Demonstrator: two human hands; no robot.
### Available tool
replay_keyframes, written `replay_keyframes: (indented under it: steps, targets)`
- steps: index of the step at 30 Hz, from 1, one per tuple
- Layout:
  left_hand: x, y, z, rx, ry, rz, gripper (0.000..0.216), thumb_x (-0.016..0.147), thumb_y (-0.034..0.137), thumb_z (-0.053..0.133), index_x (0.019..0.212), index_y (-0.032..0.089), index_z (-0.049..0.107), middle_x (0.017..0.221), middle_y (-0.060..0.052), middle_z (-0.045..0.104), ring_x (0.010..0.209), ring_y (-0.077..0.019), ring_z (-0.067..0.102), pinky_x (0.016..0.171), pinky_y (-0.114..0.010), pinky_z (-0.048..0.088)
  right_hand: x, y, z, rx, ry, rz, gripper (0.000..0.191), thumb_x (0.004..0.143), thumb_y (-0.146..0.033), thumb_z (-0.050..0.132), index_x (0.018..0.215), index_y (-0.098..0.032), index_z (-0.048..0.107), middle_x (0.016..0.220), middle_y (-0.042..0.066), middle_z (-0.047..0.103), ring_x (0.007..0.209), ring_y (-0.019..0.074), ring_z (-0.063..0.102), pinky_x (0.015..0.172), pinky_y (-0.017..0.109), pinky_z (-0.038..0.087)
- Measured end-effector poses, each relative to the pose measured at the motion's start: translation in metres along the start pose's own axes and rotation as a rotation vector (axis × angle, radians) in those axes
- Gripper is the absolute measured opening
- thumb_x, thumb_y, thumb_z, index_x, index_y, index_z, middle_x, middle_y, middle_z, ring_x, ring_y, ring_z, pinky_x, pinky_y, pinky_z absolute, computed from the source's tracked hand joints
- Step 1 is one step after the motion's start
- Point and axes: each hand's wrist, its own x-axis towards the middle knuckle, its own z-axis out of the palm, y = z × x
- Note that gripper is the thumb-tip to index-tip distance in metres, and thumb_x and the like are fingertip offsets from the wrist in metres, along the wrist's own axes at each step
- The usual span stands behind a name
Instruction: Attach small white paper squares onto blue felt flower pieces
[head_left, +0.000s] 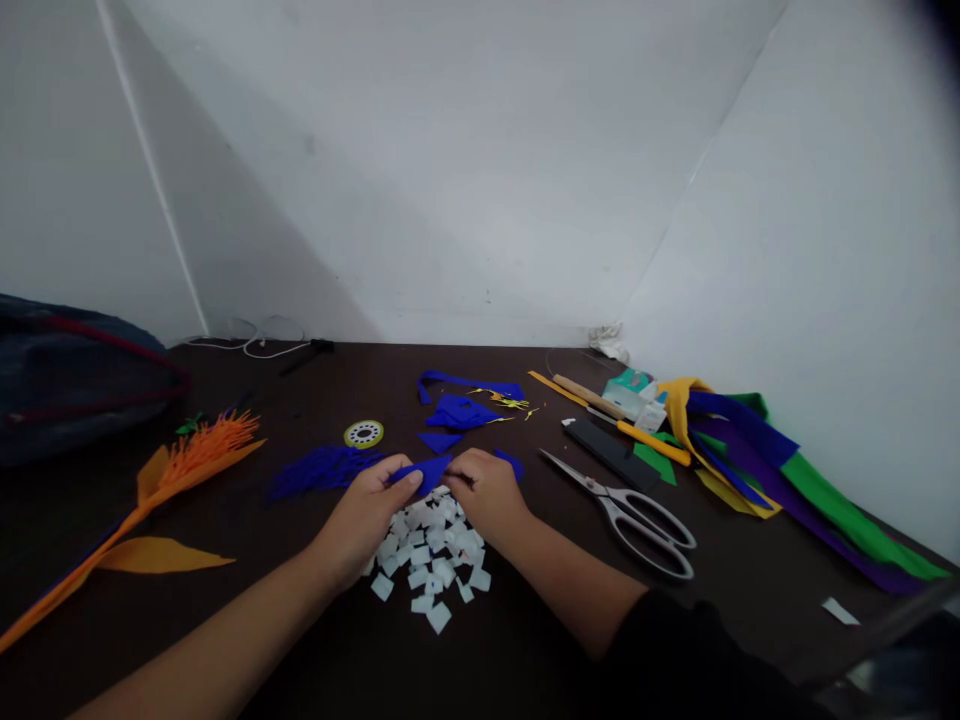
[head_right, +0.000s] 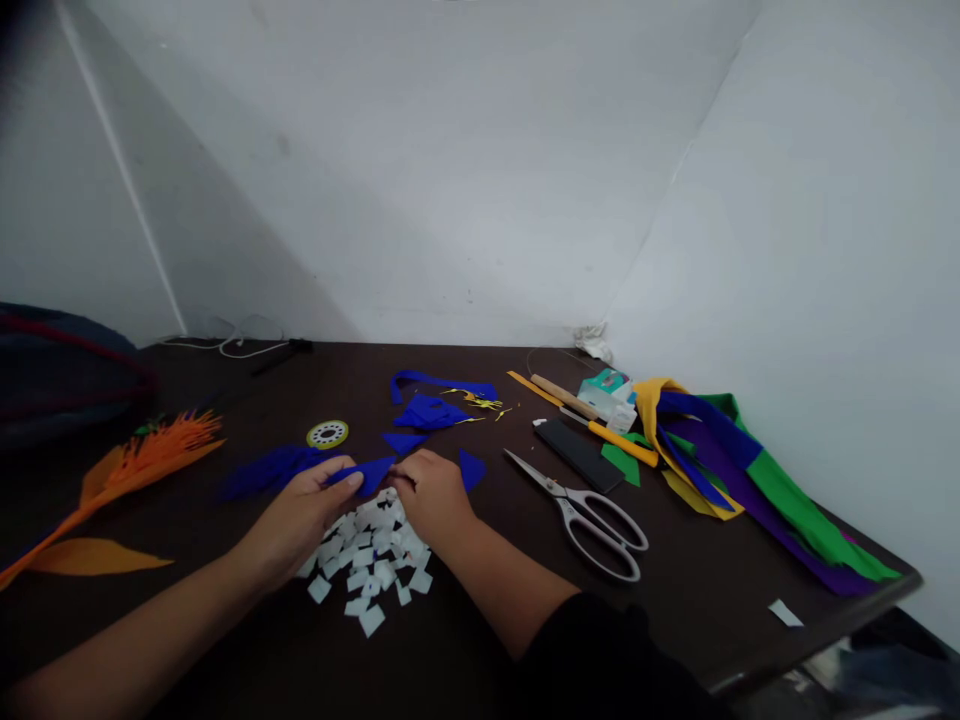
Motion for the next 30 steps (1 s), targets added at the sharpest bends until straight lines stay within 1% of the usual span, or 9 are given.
replay_keyframes:
  steps: [4, 7, 11, 15, 17, 19, 24, 26, 30]
  targets:
    - [0.001, 0.002, -0.002, 0.033, -0.020, -0.003, 0.020, 0.064, 0.035, 0.060, 0.068, 0.016, 0.056, 0.054, 0.001, 0.056, 0.056, -0.0156, 0.055, 0.055, -0.025, 0.042, 0.002, 0.000, -0.003, 0.050, -0.032, 0.028, 0.012, 0.070, -0.009, 0.054, 0.073, -0.020, 0.061, 0.072, -0.001, 0.059, 0.069, 0.0112, 0.054, 0.065, 0.022, 0.042]
    - [0.001, 0.004, -0.001, -0.018, -0.064, -0.020, 0.017, 0.066, 0.032, 0.060, 0.067, 0.016, 0.055, 0.058, 0.000, 0.057, 0.061, -0.0161, 0.057, 0.062, -0.027, 0.044, 0.002, 0.002, -0.004, 0.067, -0.057, 0.039, 0.012, 0.069, -0.012, 0.056, 0.077, -0.020, 0.061, 0.070, -0.001, 0.058, 0.067, 0.0110, 0.054, 0.062, 0.021, 0.041]
    - [0.002, 0.003, 0.001, -0.176, -0.126, -0.034, 0.013, 0.069, 0.027, 0.059, 0.070, 0.015, 0.054, 0.071, -0.002, 0.061, 0.074, -0.0170, 0.058, 0.072, -0.029, 0.045, 0.001, 0.001, -0.005, 0.024, -0.082, -0.037, 0.010, 0.072, -0.014, 0.054, 0.075, -0.021, 0.061, 0.071, -0.001, 0.058, 0.069, 0.0108, 0.054, 0.064, 0.022, 0.042]
    - [0.003, 0.001, 0.003, -0.244, -0.105, -0.031, 0.008, 0.070, 0.021, 0.059, 0.075, 0.014, 0.057, 0.080, -0.005, 0.063, 0.080, -0.0169, 0.059, 0.078, -0.029, 0.045, 0.001, -0.002, -0.006, 0.004, -0.034, -0.094, 0.012, 0.072, -0.012, 0.052, 0.074, -0.020, 0.060, 0.072, 0.000, 0.059, 0.072, 0.0119, 0.054, 0.068, 0.024, 0.043]
    - [0.004, 0.000, 0.002, -0.277, -0.108, -0.039, 0.008, 0.071, 0.018, 0.059, 0.077, 0.014, 0.057, 0.085, -0.006, 0.063, 0.083, -0.0172, 0.059, 0.080, -0.029, 0.045, 0.001, -0.002, -0.005, 0.046, 0.004, -0.066, 0.013, 0.071, -0.010, 0.052, 0.074, -0.020, 0.060, 0.072, 0.000, 0.060, 0.072, 0.0120, 0.055, 0.068, 0.024, 0.044]
    - [0.004, 0.001, 0.000, -0.319, -0.135, -0.064, 0.006, 0.072, 0.017, 0.058, 0.077, 0.014, 0.057, 0.087, -0.007, 0.063, 0.084, -0.0185, 0.060, 0.080, -0.031, 0.045, 0.001, -0.001, -0.004, 0.133, 0.025, 0.002, 0.015, 0.069, -0.009, 0.051, 0.075, -0.020, 0.060, 0.074, 0.000, 0.061, 0.070, 0.0119, 0.056, 0.066, 0.025, 0.045]
    - [0.006, -0.001, -0.003, -0.343, -0.131, -0.119, 0.007, 0.074, 0.015, 0.056, 0.080, 0.014, 0.053, 0.086, -0.009, 0.064, 0.084, -0.0219, 0.061, 0.078, -0.036, 0.047, 0.000, 0.004, 0.000, 0.448, -0.016, 0.189, 0.013, 0.069, -0.011, 0.050, 0.078, -0.018, 0.056, 0.079, 0.002, 0.063, 0.073, 0.0126, 0.060, 0.065, 0.027, 0.048]
    - [0.006, -0.001, -0.003, -0.344, -0.126, -0.111, 0.006, 0.074, 0.015, 0.055, 0.079, 0.013, 0.053, 0.087, -0.010, 0.064, 0.085, -0.0224, 0.061, 0.078, -0.037, 0.047, -0.001, 0.006, 0.001, 0.478, -0.016, 0.207, 0.010, 0.069, -0.012, 0.051, 0.077, -0.018, 0.055, 0.077, 0.001, 0.063, 0.071, 0.0126, 0.060, 0.065, 0.027, 0.048]
    - [0.006, -0.001, -0.003, -0.352, -0.129, -0.109, 0.007, 0.075, 0.015, 0.054, 0.081, 0.013, 0.051, 0.087, -0.011, 0.065, 0.086, -0.0229, 0.061, 0.078, -0.036, 0.048, -0.002, 0.009, 0.000, 0.403, -0.022, 0.204, 0.008, 0.071, -0.014, 0.051, 0.077, -0.017, 0.056, 0.076, 0.002, 0.063, 0.070, 0.0126, 0.059, 0.064, 0.027, 0.047]
